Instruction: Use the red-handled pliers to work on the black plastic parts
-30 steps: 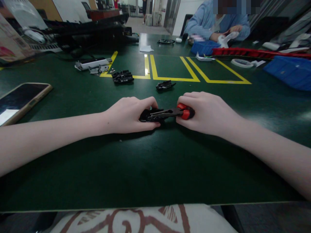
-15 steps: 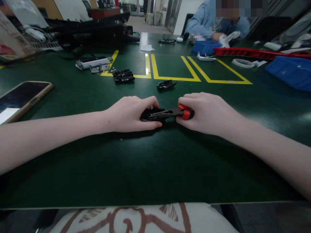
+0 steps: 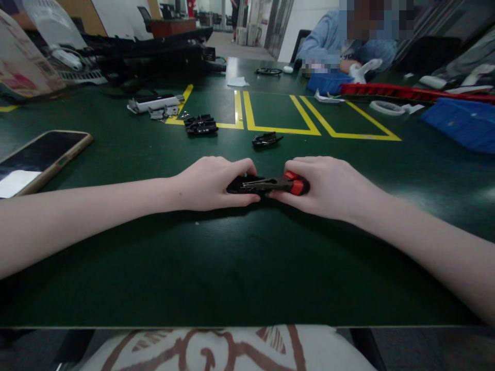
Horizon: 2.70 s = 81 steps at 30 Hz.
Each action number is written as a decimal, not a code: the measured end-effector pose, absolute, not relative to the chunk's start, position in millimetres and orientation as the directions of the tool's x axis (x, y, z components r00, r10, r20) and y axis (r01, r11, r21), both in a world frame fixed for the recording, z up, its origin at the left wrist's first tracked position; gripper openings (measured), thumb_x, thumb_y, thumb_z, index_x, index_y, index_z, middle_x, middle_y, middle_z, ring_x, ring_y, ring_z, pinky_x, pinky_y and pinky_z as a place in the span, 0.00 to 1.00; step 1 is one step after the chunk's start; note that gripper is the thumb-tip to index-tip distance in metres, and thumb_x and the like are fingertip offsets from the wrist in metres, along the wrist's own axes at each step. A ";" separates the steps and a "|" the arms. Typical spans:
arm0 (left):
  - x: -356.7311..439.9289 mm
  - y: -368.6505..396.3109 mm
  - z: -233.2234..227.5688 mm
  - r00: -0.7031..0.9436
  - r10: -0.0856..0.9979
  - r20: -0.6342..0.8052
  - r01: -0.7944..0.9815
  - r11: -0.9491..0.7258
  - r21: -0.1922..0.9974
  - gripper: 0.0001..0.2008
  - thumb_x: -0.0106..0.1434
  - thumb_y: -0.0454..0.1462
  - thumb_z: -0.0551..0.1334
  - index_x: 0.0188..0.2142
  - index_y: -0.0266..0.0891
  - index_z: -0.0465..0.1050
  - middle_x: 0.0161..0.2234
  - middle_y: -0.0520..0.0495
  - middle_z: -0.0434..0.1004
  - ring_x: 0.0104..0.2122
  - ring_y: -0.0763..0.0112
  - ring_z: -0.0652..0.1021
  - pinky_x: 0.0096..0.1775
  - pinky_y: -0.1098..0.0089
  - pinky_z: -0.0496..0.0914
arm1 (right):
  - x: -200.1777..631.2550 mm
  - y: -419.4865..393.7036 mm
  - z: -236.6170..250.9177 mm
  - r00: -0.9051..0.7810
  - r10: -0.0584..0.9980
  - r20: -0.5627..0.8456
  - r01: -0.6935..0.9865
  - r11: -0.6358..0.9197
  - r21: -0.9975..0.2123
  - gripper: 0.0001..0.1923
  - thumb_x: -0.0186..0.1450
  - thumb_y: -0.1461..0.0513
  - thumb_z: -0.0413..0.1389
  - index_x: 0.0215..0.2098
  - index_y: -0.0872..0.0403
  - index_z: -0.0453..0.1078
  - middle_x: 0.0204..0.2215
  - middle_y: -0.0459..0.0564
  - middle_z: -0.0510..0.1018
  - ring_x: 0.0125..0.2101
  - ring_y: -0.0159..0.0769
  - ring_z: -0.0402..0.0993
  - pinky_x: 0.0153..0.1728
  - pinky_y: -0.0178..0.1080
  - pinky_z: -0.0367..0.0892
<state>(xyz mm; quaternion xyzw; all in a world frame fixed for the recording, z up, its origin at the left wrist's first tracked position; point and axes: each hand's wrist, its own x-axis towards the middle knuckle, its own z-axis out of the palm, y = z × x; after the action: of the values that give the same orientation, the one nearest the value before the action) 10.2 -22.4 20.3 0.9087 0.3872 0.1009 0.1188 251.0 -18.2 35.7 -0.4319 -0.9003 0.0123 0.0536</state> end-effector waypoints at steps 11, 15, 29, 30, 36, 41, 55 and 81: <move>8.2 -19.3 18.6 0.692 0.718 0.071 0.667 -0.674 0.318 0.23 0.67 0.53 0.57 0.50 0.39 0.69 0.33 0.48 0.79 0.28 0.68 0.76 0.29 0.72 0.63 | 253.8 -13.4 32.8 -0.671 0.734 0.104 0.735 0.677 -0.035 0.24 0.66 0.40 0.47 0.31 0.51 0.64 0.28 0.51 0.74 0.27 0.40 0.68 0.27 0.38 0.55; 8.6 -19.8 18.2 0.700 0.711 0.065 0.662 -0.680 0.315 0.24 0.67 0.54 0.57 0.51 0.40 0.68 0.34 0.48 0.80 0.28 0.67 0.77 0.29 0.72 0.63 | 255.3 -11.5 34.1 -0.705 0.696 0.138 0.704 0.710 0.021 0.21 0.69 0.46 0.45 0.32 0.53 0.67 0.28 0.53 0.76 0.28 0.42 0.69 0.31 0.41 0.57; 9.1 -20.9 16.3 0.701 0.710 0.071 0.668 -0.687 0.286 0.22 0.68 0.53 0.56 0.51 0.40 0.67 0.37 0.47 0.81 0.30 0.66 0.78 0.31 0.71 0.64 | 254.9 -13.3 26.0 -0.741 0.578 0.341 0.653 0.739 0.165 0.25 0.73 0.54 0.40 0.33 0.57 0.74 0.36 0.58 0.79 0.40 0.46 0.72 0.47 0.48 0.59; 9.3 -20.8 15.8 0.697 0.713 0.071 0.670 -0.683 0.290 0.22 0.68 0.53 0.56 0.51 0.41 0.67 0.37 0.47 0.81 0.30 0.65 0.78 0.31 0.70 0.64 | 255.0 -12.7 24.6 -0.744 0.559 0.367 0.646 0.741 0.183 0.24 0.73 0.54 0.41 0.33 0.57 0.74 0.37 0.58 0.79 0.42 0.46 0.71 0.46 0.48 0.59; 10.1 -21.1 14.9 0.692 0.720 0.048 0.678 -0.671 0.302 0.22 0.67 0.53 0.56 0.51 0.41 0.67 0.37 0.47 0.81 0.32 0.63 0.79 0.32 0.69 0.65 | 257.2 -9.0 18.7 -0.757 0.496 0.426 0.630 0.726 0.275 0.23 0.73 0.55 0.43 0.31 0.55 0.74 0.31 0.53 0.77 0.37 0.42 0.69 0.50 0.47 0.58; 10.3 -21.5 14.8 0.686 0.726 0.042 0.681 -0.662 0.314 0.21 0.67 0.53 0.56 0.50 0.41 0.67 0.34 0.48 0.80 0.30 0.64 0.78 0.31 0.69 0.64 | 257.7 -8.3 19.6 -0.753 0.486 0.443 0.632 0.722 0.281 0.24 0.74 0.56 0.40 0.30 0.54 0.73 0.30 0.51 0.77 0.37 0.41 0.69 0.55 0.47 0.54; 11.0 -22.4 12.4 0.667 0.743 0.063 0.702 -0.654 0.283 0.21 0.68 0.53 0.55 0.49 0.41 0.68 0.34 0.48 0.80 0.30 0.64 0.78 0.30 0.70 0.64 | 256.9 -8.9 20.8 -0.751 0.495 0.438 0.635 0.722 0.274 0.23 0.74 0.58 0.42 0.29 0.54 0.74 0.30 0.51 0.79 0.38 0.40 0.70 0.58 0.48 0.53; 12.6 -25.0 17.8 0.655 0.755 0.035 0.715 -0.634 0.295 0.20 0.68 0.53 0.55 0.47 0.40 0.69 0.32 0.49 0.79 0.29 0.66 0.77 0.30 0.70 0.63 | 265.9 -4.9 27.3 -0.710 0.528 0.466 0.678 0.692 0.249 0.24 0.73 0.58 0.41 0.29 0.53 0.74 0.30 0.51 0.78 0.39 0.41 0.69 0.59 0.50 0.53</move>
<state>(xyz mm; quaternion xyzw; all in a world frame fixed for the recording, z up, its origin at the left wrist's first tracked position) 12.6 -25.0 17.8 0.9006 0.4080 0.0777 0.1284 265.9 -4.9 27.3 -0.3344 -0.9014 -0.2059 0.1823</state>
